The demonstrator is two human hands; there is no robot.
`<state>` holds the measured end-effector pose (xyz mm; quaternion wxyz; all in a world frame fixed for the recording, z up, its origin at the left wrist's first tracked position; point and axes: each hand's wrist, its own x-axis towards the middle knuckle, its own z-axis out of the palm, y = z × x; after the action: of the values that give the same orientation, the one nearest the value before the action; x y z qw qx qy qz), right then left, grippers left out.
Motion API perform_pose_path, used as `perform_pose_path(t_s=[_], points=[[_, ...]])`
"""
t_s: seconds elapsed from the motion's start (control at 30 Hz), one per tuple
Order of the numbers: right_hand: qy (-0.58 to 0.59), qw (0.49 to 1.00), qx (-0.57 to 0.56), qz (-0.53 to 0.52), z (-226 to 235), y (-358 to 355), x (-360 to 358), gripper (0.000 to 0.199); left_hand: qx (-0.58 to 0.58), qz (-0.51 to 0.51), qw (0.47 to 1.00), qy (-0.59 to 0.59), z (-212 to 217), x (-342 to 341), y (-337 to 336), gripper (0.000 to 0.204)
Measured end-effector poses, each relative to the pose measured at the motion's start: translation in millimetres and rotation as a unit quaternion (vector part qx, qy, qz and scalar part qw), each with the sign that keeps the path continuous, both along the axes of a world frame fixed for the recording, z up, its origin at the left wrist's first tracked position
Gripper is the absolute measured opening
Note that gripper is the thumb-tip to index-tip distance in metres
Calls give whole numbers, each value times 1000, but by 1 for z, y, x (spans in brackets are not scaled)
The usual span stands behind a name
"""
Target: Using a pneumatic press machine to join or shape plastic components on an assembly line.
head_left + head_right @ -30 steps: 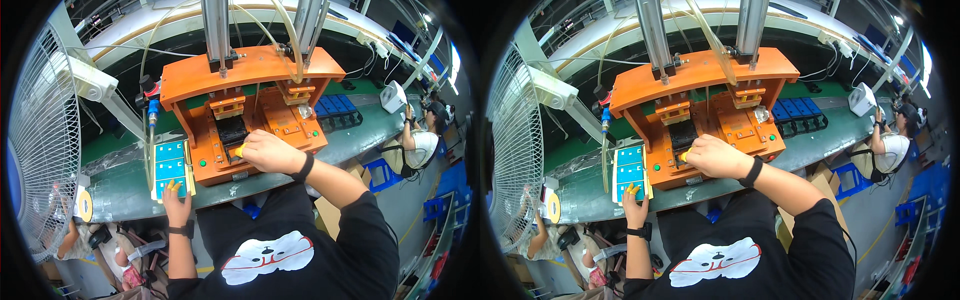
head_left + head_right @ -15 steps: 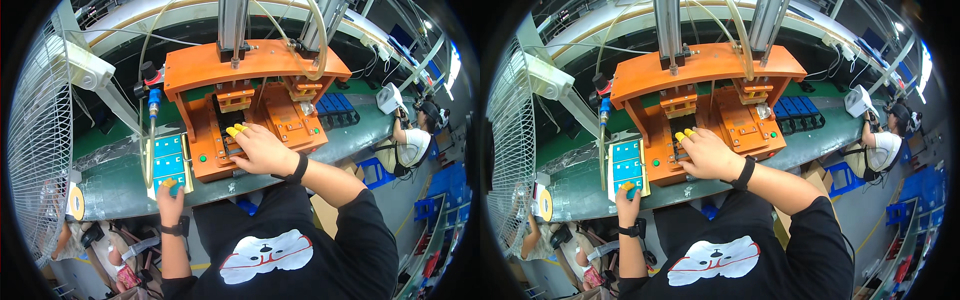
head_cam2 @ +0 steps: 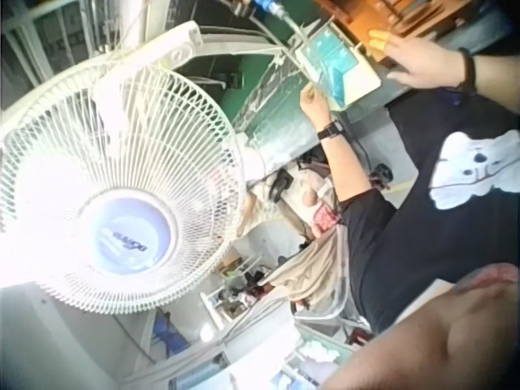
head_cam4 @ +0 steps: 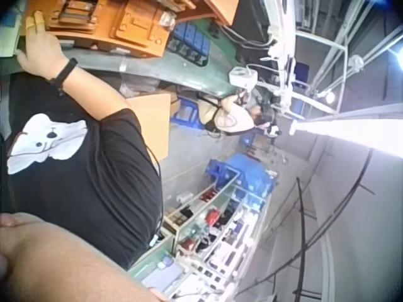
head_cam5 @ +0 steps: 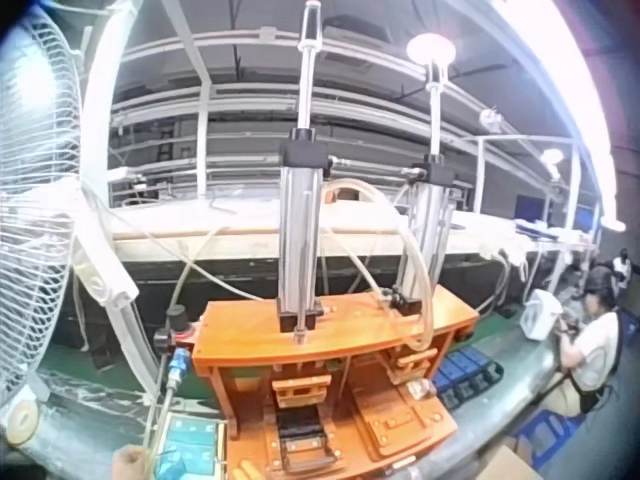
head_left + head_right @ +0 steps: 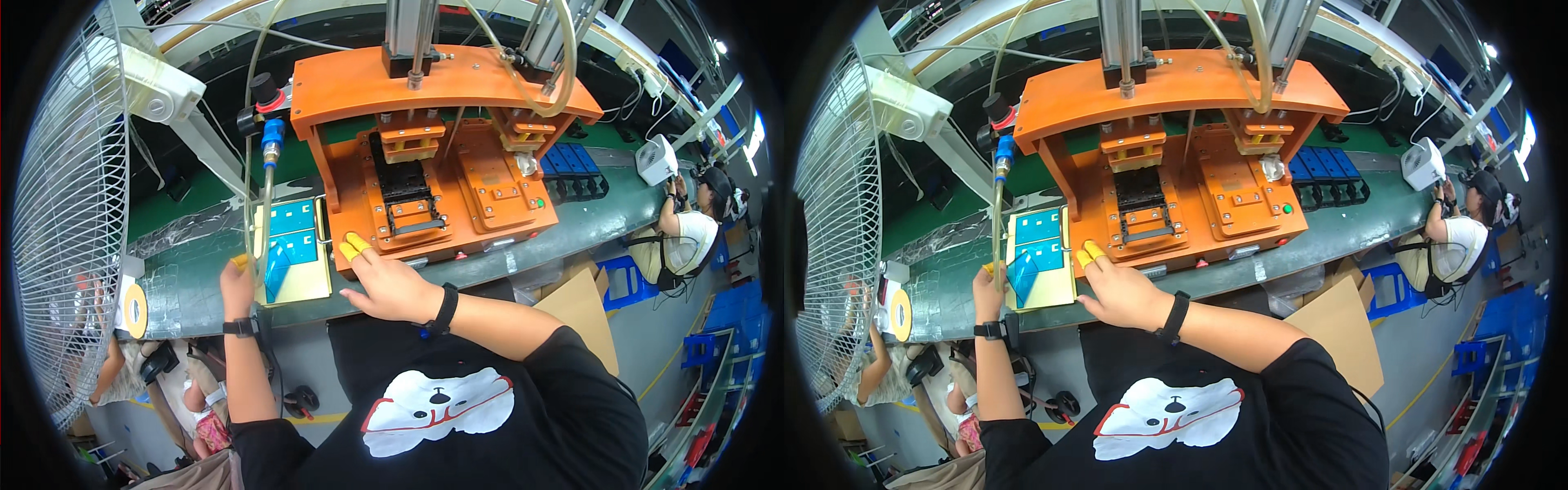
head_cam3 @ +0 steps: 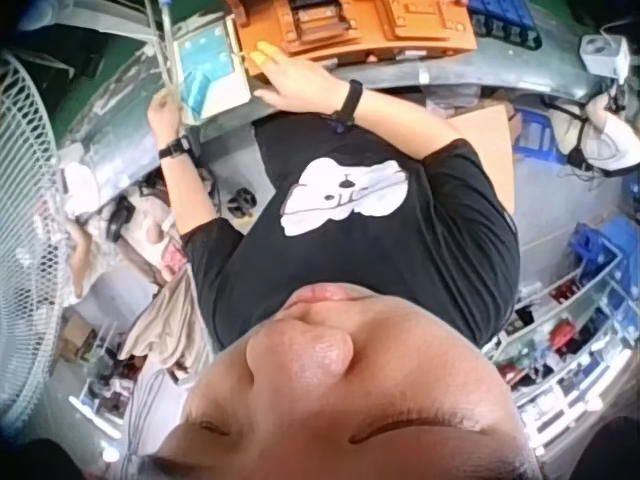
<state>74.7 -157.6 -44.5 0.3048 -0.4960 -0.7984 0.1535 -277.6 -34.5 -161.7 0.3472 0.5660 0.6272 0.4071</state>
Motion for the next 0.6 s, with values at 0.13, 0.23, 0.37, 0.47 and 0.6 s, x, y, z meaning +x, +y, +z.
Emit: perform_pose_path(t_s=[0.13,0.23,0.37,0.47,0.6], points=[[29,998,7,47,-24,-3,-13,55,0,99,995,-9,-7,-51,23,23],[-8,987,-92,134,-49,2,-38,55,43,156,987,-11,-9,-82,32,27],[-65,977,-138,146,-80,12,-60,51,43,207,977,33,2,-110,26,30],[-57,975,-134,170,-86,9,-55,53,108,237,964,59,20,-114,6,31],[38,980,-39,193,-61,-5,-24,48,89,63,993,-37,54,-80,-67,30]])
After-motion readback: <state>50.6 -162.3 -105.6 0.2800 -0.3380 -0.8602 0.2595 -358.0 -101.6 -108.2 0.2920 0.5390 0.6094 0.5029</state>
